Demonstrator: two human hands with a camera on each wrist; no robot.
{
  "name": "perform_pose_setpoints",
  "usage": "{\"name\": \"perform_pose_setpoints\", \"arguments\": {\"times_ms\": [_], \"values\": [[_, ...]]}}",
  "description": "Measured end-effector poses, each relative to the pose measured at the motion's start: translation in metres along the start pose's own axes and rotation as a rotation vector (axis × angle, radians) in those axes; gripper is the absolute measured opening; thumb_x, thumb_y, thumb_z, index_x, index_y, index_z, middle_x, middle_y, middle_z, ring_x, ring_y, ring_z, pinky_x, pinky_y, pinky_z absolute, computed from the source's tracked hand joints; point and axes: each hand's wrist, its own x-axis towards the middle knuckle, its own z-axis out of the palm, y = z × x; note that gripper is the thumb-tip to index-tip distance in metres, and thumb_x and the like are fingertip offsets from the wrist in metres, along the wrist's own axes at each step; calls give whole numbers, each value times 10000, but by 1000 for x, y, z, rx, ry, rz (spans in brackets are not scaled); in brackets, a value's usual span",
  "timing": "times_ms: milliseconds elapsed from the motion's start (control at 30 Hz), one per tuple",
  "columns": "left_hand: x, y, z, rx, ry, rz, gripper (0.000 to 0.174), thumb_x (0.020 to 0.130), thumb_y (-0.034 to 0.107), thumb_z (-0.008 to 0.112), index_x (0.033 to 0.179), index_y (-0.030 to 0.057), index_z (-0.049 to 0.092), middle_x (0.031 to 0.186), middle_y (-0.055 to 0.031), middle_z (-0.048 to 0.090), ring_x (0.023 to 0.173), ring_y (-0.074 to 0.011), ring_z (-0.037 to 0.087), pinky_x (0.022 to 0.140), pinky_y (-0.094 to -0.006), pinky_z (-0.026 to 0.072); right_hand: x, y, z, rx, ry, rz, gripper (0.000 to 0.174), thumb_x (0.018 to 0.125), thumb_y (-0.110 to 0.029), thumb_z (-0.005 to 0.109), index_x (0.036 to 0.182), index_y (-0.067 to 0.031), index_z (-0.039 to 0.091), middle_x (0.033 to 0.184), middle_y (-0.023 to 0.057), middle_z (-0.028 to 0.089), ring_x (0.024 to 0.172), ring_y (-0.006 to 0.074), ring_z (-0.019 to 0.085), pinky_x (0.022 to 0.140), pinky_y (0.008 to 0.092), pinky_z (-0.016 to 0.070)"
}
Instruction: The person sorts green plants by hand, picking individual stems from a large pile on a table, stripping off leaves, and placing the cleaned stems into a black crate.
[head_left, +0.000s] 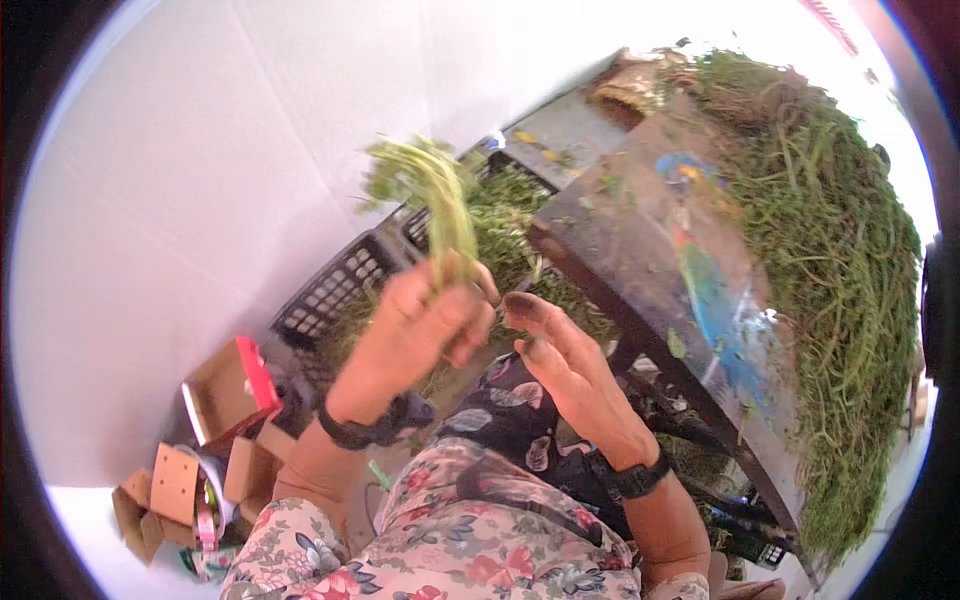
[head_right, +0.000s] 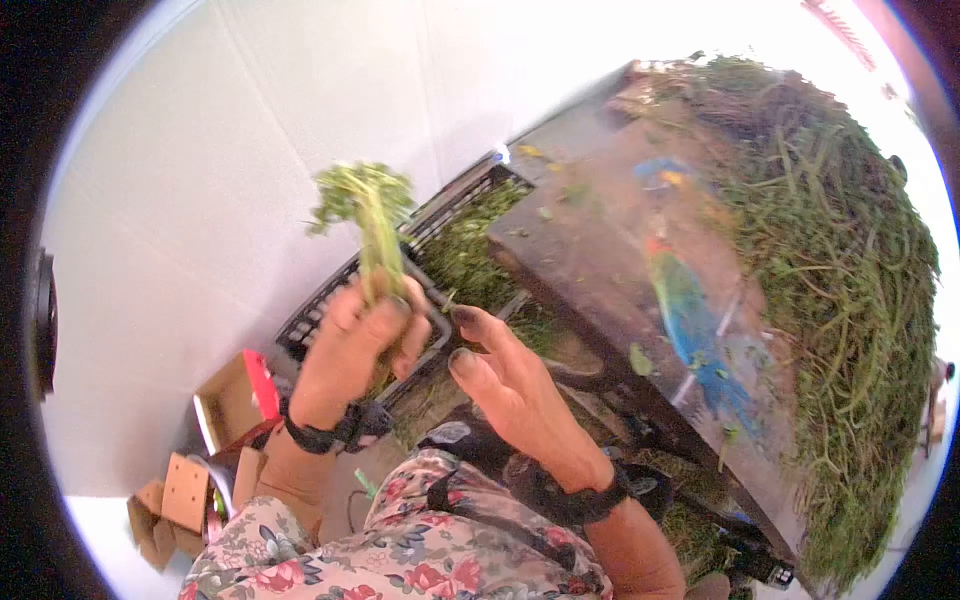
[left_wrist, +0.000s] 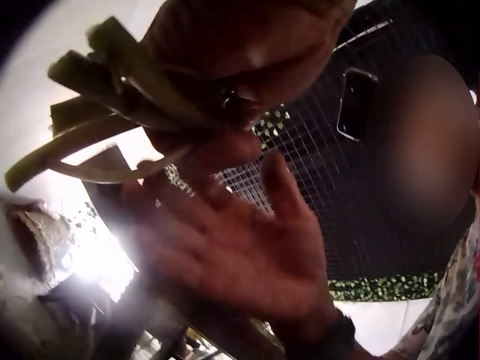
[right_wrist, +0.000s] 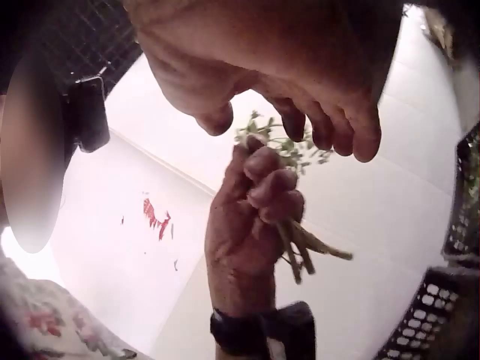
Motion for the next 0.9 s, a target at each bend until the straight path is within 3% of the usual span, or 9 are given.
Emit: {"name": "perform_pose_setpoints", "arguments": {"times_ms": [67, 100, 167, 267, 500, 633, 667, 767, 900], "values": [[7, -17, 22, 56, -164, -58, 192, 893, 204, 440, 960, 34, 500, 654, 7, 507, 490, -59, 459, 431, -200, 376, -12, -24, -6, 116, 85, -17, 311, 869, -170, 500, 1114, 22, 489, 906, 98, 584, 786, 133, 567, 738, 265, 452], [24, 2, 28, 190, -272, 64, 240, 910, 232, 434, 1027, 29, 487, 665, 5, 512, 501, -56, 462, 433, -202, 385, -3, -34, -15, 217, 129, -96, 281, 869, -154, 498, 1085, 26, 501, 895, 86, 586, 789, 121, 565, 730, 256, 451], [25, -5, 66, 63, -367, 96, 306, 918, 263, 446, 1117, 31, 459, 677, 10, 514, 489, -52, 448, 436, -194, 383, -21, -48, -38, 253, 194, 81, 225, 870, -122, 493, 1028, 34, 526, 874, 63, 589, 796, 98, 561, 712, 239, 450], [31, 6, 100, -20, -411, -21, 358, 917, 278, 465, 1178, 36, 431, 673, 22, 486, 500, -45, 418, 440, -180, 343, -40, -38, -68, 368, 320, -26, 194, 858, -88, 513, 1015, 20, 546, 908, 56, 607, 857, 103, 573, 731, 236, 460], [45, 2, 152, -259, -429, 8, 274, 905, 290, 497, 1062, 66, 477, 610, 34, 391, 473, -28, 289, 412, -177, 193, -79, -28, -111, 810, 475, -354, 225, 840, -97, 533, 1055, -32, 536, 976, 86, 610, 889, 174, 584, 713, 294, 500], [52, -2, 169, -158, -418, -18, 226, 902, 291, 502, 991, 85, 481, 604, 43, 382, 456, -22, 264, 400, -184, 192, -111, -26, -150, 699, 559, -331, 248, 833, -122, 552, 1065, -36, 536, 989, 84, 605, 896, 172, 577, 702, 290, 498], [53, -2, 174, -168, -391, -33, 218, 901, 288, 504, 982, 87, 482, 595, 44, 378, 451, -23, 266, 393, -184, 192, -117, -31, -155, 728, 623, -332, 223, 839, -107, 555, 1049, -36, 528, 947, 71, 606, 747, 122, 579, 581, 229, 457], [60, -3, 187, -232, -321, -90, 193, 900, 277, 507, 956, 94, 488, 569, 49, 364, 435, -25, 271, 374, -183, 192, -143, -16, -189, 889, 619, -446, 199, 838, -100, 561, 1025, -47, 516, 846, 39, 589, 640, 84, 518, 500, 196, 389], [69, -13, 194, -315, -289, -148, 157, 901, 256, 507, 936, 103, 504, 550, 57, 341, 419, -23, 269, 353, -179, 185, -179, -22, -219, 648, 929, -404, 173, 841, -86, 559, 1003, -54, 507, 789, 19, 563, 597, 69, 463, 490, 200, 362]]}}
